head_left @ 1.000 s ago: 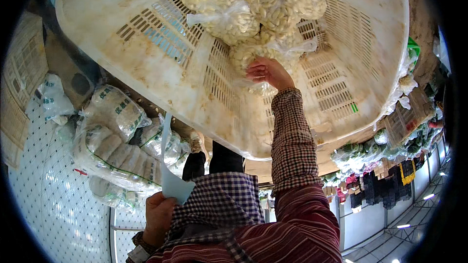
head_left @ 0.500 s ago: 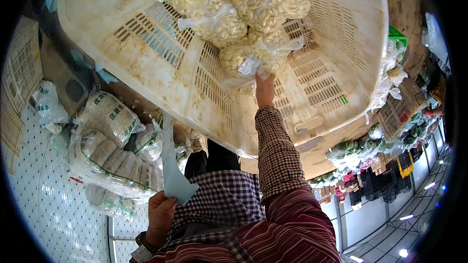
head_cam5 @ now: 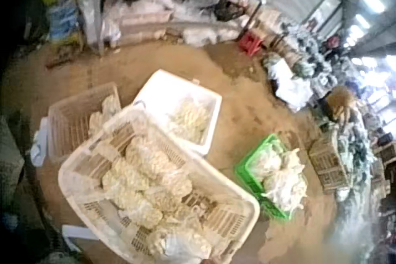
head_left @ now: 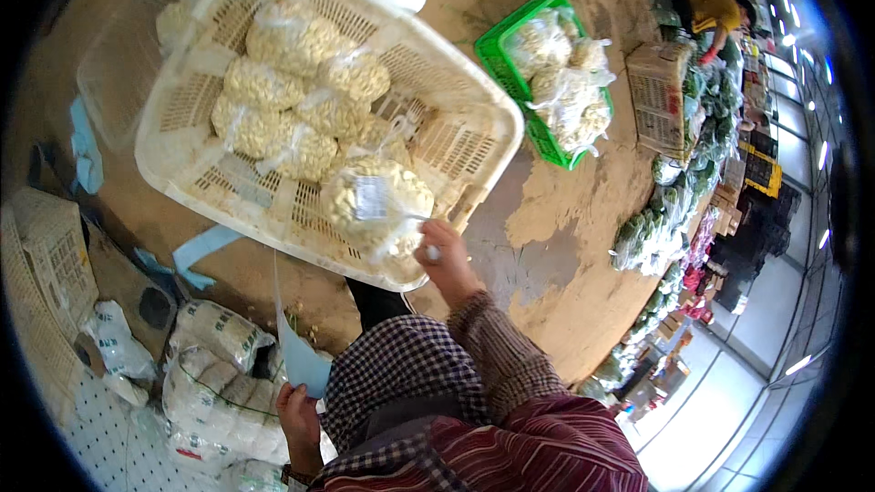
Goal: The person labels pre-packaged food items by tearing off printed labels from a roll and affixing them to plastic bags and larger sacks. The person handles multiple small bags from a basket and then moves to larger sacks on the floor, applying labels to each.
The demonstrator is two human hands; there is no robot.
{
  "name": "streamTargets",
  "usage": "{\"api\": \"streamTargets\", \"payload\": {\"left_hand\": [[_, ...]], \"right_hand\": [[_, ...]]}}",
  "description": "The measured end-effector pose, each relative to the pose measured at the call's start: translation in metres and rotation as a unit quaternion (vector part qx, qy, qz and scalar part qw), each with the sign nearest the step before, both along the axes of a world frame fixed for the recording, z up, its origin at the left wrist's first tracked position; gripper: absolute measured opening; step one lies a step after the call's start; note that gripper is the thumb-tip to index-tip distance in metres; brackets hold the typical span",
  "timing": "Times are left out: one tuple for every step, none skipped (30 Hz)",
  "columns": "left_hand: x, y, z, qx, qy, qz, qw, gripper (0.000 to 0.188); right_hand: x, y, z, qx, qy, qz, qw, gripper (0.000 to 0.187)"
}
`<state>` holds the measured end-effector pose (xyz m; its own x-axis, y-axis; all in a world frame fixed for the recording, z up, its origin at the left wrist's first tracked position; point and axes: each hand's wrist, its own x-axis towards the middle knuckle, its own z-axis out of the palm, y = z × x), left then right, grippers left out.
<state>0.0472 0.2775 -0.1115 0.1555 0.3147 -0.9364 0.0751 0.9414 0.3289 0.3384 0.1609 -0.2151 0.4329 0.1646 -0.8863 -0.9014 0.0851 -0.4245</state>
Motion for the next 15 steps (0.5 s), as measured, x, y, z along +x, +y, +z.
{"api": "streamTargets", "payload": {"left_hand": [[-0.004, -0.004, 0.002, 0.016, 0.002, -0.014, 1.0, 0.012], [-0.008, -0.008, 0.003, 0.032, 0.004, -0.026, 0.999, 0.012], [-0.009, -0.014, 0.006, 0.049, -0.005, -0.031, 0.998, 0.013], [-0.006, -0.023, 0.015, 0.073, 0.013, 0.001, 0.997, 0.014], [-0.008, -0.029, 0.02, 0.081, -0.025, 0.003, 0.996, 0.014], [-0.013, -0.033, 0.027, 0.093, -0.058, 0.004, 0.994, 0.013], [-0.018, -0.039, 0.036, 0.113, -0.087, 0.002, 0.99, 0.012], [-0.022, -0.047, 0.046, 0.118, -0.094, 0.011, 0.989, 0.009], [-0.031, -0.05, 0.057, 0.147, -0.078, 0.022, 0.986, 0.008], [-0.033, -0.061, 0.067, 0.148, -0.079, 0.032, 0.985, 0.007], [-0.042, -0.067, 0.079, 0.174, -0.057, 0.046, 0.982, 0.006], [-0.053, -0.073, 0.084, 0.197, -0.093, 0.04, 0.975, 0.005], [-0.063, -0.079, 0.086, 0.218, -0.126, 0.025, 0.967, 0.005], [-0.066, -0.09, 0.087, 0.221, -0.172, 0.008, 0.96, 0.005], [-0.068, -0.102, 0.095, 0.237, -0.168, 0.008, 0.957, 0.005]], "right_hand": [[0.006, -0.018, 0.021, 0.031, -0.016, -0.036, 0.999, 0.008], [0.014, -0.035, 0.041, 0.017, -0.015, -0.074, 0.997, 0.005], [0.026, -0.052, 0.065, 0.005, -0.024, -0.107, 0.994, 0.004], [0.042, -0.07, 0.085, 0.026, -0.051, -0.15, 0.987, 0.005], [0.063, -0.087, 0.104, 0.048, -0.074, -0.192, 0.977, 0.008], [0.087, -0.103, 0.124, 0.057, -0.15, -0.168, 0.973, 0.009], [0.112, -0.116, 0.139, 0.072, -0.22, -0.15, 0.961, 0.01], [0.14, -0.119, 0.156, 0.045, -0.253, -0.223, 0.941, 0.01], [0.164, -0.123, 0.167, 0.079, -0.299, -0.177, 0.934, 0.007], [0.22, -0.18, 0.159, 0.24, -0.35, -0.025, 0.905, 0.008], [0.23, -0.164, 0.169, 0.159, -0.321, -0.132, 0.924, 0.011], [0.233, -0.159, 0.184, 0.043, -0.389, -0.159, 0.906, 0.014], [0.231, -0.174, 0.174, -0.036, -0.485, -0.126, 0.865, 0.013], [0.236, -0.206, 0.16, -0.132, -0.582, -0.091, 0.798, 0.013], [0.225, -0.217, 0.147, -0.205, -0.602, -0.018, 0.772, 0.009]]}}
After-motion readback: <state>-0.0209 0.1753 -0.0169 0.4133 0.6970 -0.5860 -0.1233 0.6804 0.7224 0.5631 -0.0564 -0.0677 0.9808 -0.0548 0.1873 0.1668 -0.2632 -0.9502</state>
